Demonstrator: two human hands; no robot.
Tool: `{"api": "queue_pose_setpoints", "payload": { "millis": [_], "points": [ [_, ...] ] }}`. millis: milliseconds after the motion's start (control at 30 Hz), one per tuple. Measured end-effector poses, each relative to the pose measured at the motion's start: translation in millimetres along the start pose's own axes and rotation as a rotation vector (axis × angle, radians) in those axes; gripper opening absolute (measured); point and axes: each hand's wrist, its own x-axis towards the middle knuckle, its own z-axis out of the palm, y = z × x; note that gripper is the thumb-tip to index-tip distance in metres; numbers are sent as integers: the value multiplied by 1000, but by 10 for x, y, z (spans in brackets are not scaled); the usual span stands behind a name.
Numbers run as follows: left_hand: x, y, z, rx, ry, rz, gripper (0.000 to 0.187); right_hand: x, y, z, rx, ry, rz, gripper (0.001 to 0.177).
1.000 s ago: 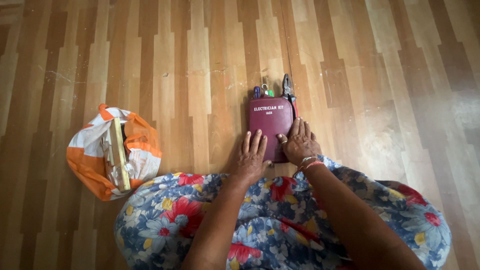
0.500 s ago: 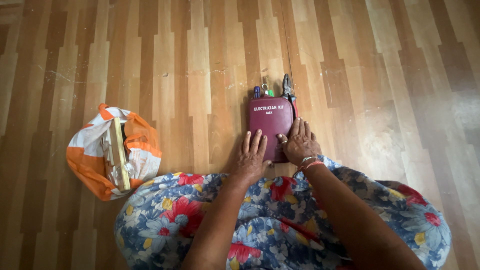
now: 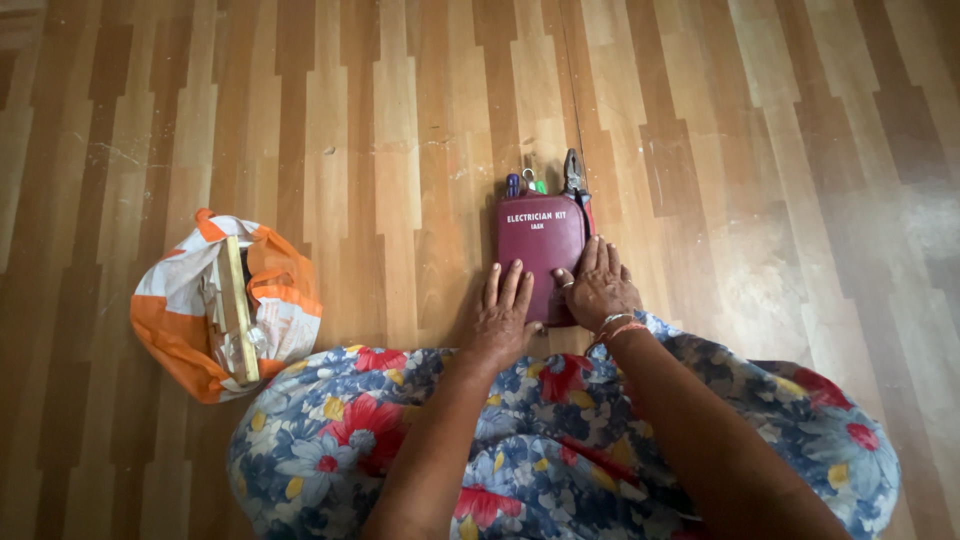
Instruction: The person opens a maroon electrician tool kit and removes several tools, including pliers, screwdrivers, and wrenches, placing them on the floor. They then place the tools back into the kit and close it.
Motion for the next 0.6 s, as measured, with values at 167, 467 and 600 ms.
{"api": "queue_pose_setpoints", "payload": {
  "millis": [167,467,600],
  "points": [
    [134,-77,200,-65,-43,-82,100,10,-17,-9,246,-26,139,82],
    [601,-330,233,-890,204,-304,100,-187,-236,-95,654,454,8,55],
    [518,-395,-117,-1231,55,-355,105,-481,-456,-349,634,92,261,61]
  ]
}}
